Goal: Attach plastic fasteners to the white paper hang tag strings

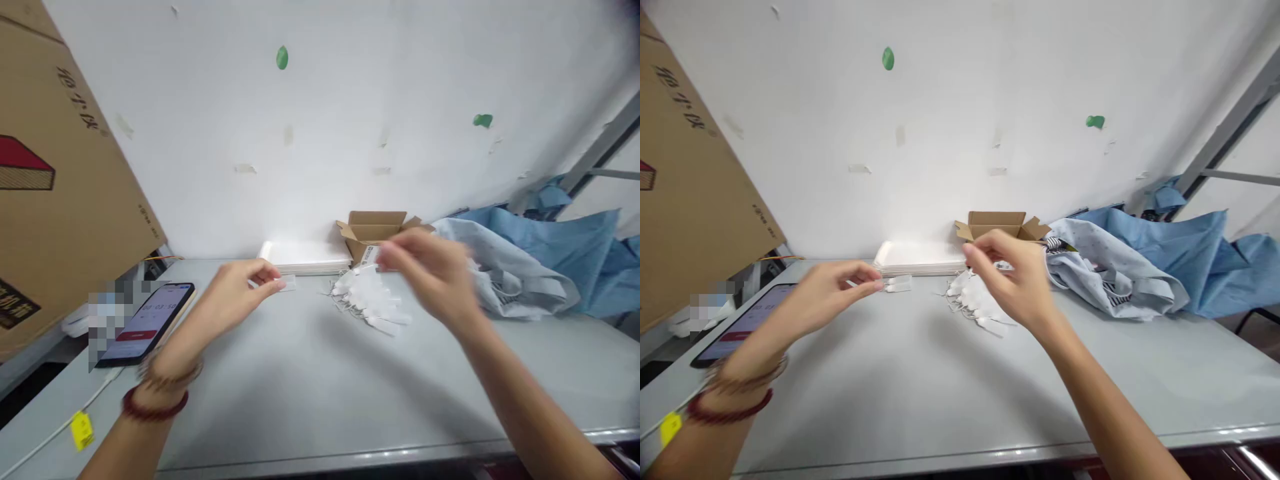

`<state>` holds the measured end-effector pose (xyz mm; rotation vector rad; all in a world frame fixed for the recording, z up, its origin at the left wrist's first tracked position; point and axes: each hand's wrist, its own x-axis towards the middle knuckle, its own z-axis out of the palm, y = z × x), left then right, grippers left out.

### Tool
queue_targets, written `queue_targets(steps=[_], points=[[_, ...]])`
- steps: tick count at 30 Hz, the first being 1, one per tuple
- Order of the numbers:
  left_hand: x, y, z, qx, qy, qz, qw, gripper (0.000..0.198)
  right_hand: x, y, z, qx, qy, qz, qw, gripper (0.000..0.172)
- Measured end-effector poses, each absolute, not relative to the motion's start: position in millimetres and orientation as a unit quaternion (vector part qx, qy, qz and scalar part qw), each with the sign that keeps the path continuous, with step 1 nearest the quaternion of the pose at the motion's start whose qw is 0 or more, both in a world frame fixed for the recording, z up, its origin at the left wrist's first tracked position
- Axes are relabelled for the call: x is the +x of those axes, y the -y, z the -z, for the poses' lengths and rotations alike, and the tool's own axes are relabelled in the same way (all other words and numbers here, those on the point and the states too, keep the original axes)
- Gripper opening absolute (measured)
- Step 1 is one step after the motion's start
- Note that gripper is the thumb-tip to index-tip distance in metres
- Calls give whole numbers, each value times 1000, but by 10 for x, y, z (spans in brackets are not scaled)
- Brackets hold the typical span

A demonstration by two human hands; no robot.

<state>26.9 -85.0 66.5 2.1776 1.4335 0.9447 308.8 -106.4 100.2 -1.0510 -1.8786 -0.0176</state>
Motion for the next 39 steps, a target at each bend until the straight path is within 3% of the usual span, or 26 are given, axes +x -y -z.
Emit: queue_targets(steps=[5,8,15,26,39], points=[[408,164,-84,779,-572,-226,120,12,3132,506,-529,-517,821,37,238,11],[364,115,156,768,-601,-208,72,14,3177,414,-305,-535,820,55,198,14],[332,71,289,759,-609,-227,47,13,3318,496,-231,-562,801,67,194,17],[429,77,365,747,-606,-270,49,14,3420,444,-133,-570,797,15,201,37],[485,234,341,743,-593,-303,60,21,3412,393,-89,-530,802,-8,275,16]])
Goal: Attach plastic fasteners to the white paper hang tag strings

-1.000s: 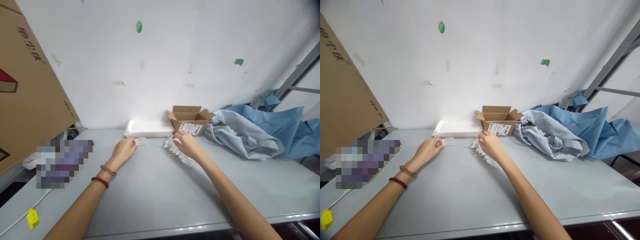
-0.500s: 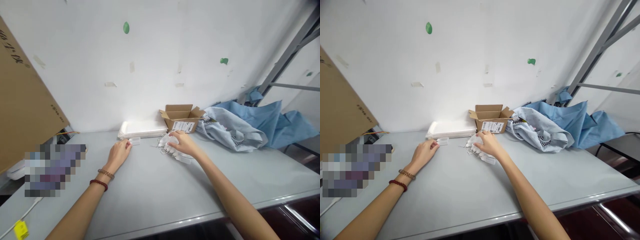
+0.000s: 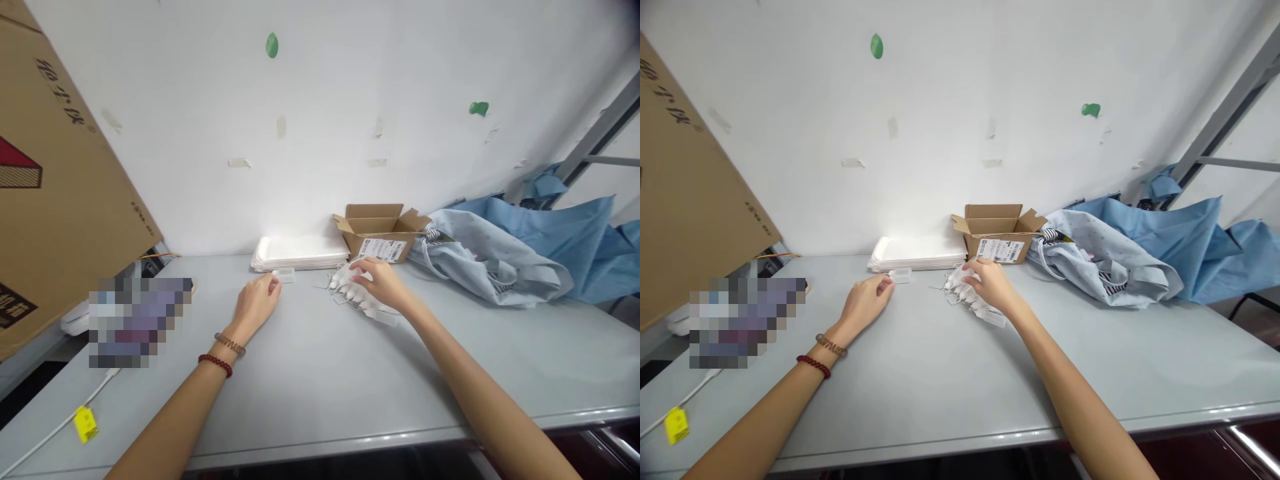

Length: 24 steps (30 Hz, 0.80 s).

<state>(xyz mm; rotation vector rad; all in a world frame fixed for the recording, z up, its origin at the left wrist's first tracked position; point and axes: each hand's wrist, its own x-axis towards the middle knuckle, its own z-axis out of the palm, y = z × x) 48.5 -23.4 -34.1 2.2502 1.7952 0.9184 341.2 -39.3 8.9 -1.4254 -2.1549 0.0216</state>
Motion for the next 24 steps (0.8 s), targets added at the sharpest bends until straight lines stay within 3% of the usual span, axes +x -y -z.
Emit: queue_targets(steps=[4,8,17,24], points=[[601,334,293,758,-543,-347,100,26,3293,463,-141,-500,792,-1,351,18],[750,469,246,767,-472,-379,215,36,3062,573,-124,-493,759,-55,420,22],[880,555,273,816,-422,-338,205,29,2846,688,-59,-522,720,-128,439,31],[857,570,214,761,-448,-331,332,29,2924,627,7,-534,707,-139,442,31]])
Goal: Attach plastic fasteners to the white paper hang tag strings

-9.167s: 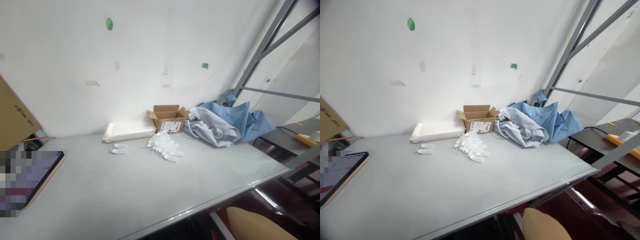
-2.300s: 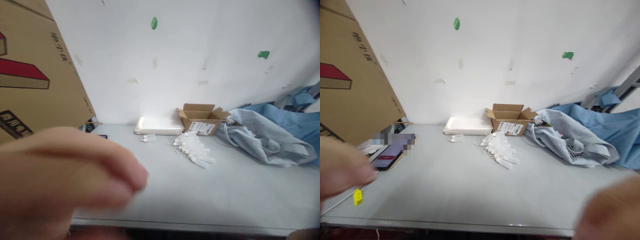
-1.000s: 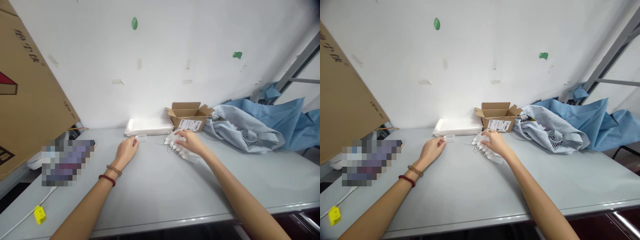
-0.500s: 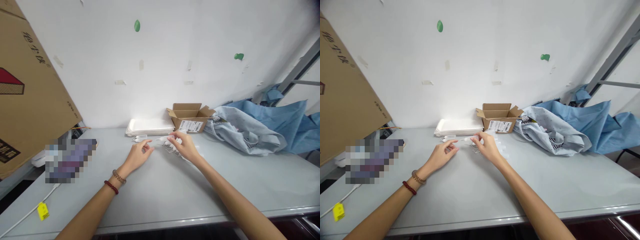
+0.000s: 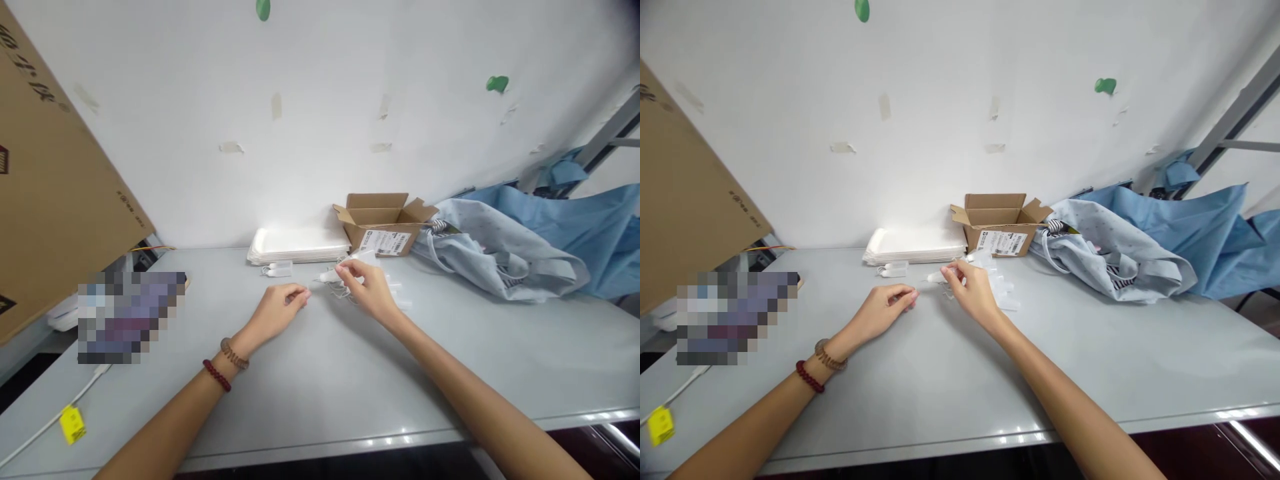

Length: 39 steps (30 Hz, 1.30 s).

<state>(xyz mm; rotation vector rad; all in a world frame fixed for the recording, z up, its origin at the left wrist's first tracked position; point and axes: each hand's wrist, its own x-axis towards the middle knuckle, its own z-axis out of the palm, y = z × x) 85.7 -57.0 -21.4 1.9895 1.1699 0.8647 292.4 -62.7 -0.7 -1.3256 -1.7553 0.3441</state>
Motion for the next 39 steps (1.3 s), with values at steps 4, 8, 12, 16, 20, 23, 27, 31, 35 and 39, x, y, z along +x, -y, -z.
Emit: queue_targets(steps=[4,8,12,16,20,23,27,31,35,39], points=[[853,560,216,715,-442,-344,419,31,2915,651,-4,-530,708,-139,446,34],[846,542,215,661,-429,-365,495,31,2897,691,-35,-522,710,-147,448,33],[821,543,196,613,-389,-395,562,31,2875,720,-45,-505,715,-167,454,31],[795,558,170,588,-367,-386,609,30,2856,723,-25,-495,715,-189,455,32],[774,560,162,600,-365,-381,602,30,2854,718,-13,-496,705,-204,464,32],[757,548,180,626,-370,-374,576,32,2857,721,-12,-501,696,-215,468,32],[745,541,201,653,-382,-363,543,36,2857,731,-17,-501,689,-215,478,34],[750,555,190,667,-382,-368,524,38,2850,752,-48,-503,684,-216,483,35],[753,572,179,676,-369,-369,521,35,2851,784,-89,-502,691,-209,477,34],[763,581,194,675,-356,-375,526,29,2865,799,-109,-504,691,-206,475,32]])
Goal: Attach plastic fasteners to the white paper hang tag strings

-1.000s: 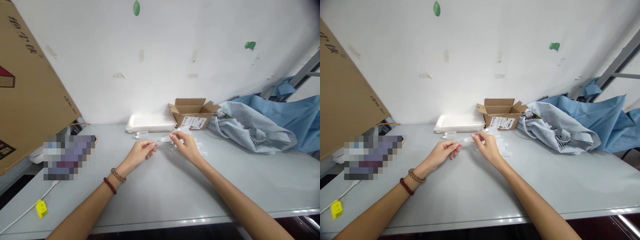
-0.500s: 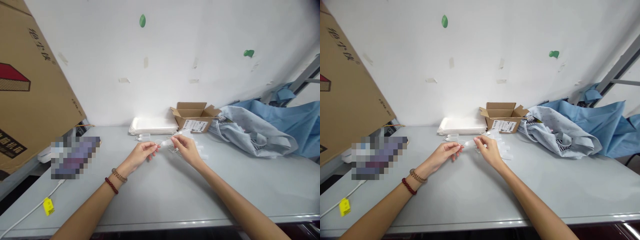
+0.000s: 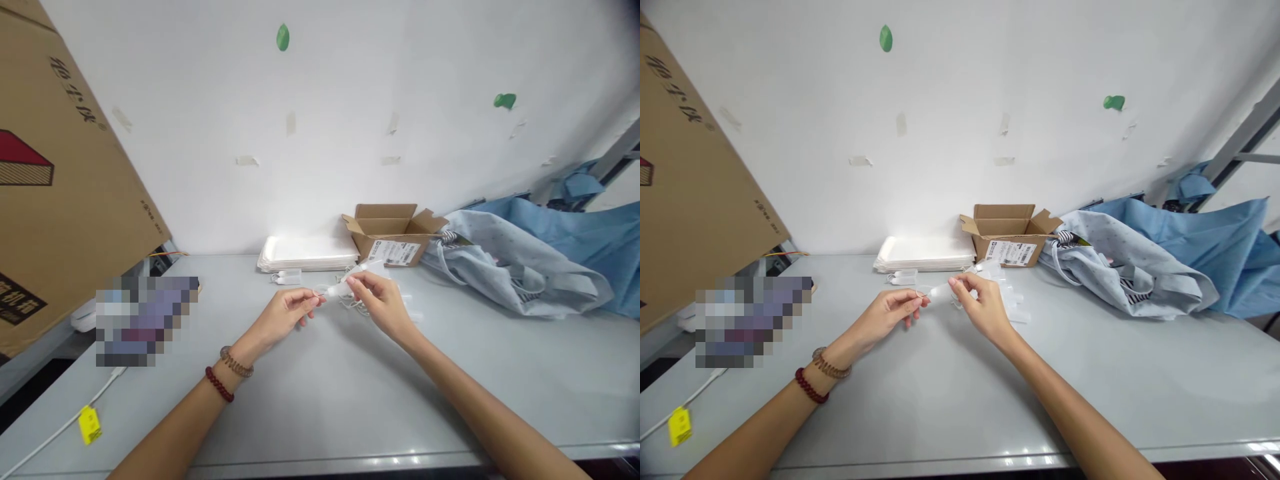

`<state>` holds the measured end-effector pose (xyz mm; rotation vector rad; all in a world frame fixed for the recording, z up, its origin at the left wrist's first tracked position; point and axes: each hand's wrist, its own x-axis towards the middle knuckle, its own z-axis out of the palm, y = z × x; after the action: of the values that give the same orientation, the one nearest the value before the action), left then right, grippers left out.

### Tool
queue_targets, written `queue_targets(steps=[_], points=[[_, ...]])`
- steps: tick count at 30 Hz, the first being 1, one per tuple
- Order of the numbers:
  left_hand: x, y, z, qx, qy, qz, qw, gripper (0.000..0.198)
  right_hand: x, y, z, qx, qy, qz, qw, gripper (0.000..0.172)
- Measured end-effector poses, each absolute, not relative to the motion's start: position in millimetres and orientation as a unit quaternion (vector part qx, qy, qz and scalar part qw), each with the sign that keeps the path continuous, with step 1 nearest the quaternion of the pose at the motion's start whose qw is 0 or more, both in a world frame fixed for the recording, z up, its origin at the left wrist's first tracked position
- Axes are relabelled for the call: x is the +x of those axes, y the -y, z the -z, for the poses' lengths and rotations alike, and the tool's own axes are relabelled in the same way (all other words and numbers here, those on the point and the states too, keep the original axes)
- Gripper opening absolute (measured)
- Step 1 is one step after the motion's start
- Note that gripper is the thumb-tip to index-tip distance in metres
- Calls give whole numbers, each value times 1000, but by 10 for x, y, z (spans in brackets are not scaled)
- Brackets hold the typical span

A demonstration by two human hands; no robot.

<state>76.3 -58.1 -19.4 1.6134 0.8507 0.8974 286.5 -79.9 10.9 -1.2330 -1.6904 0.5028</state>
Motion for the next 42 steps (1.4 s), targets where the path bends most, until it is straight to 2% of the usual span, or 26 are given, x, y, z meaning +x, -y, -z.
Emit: queue_targets(steps=[16,26,35,42], points=[[773,591,191,682,-364,-373,513,29,2878,799,-117,-508,669,-243,484,33],[776,595,203,696,-366,-362,500,29,2886,795,-105,-513,686,-219,468,32],[774,618,181,725,-387,-318,473,28,2888,739,-12,-504,727,-227,408,34],[759,645,149,729,-382,-297,485,25,2867,744,53,-493,736,-244,393,37]])
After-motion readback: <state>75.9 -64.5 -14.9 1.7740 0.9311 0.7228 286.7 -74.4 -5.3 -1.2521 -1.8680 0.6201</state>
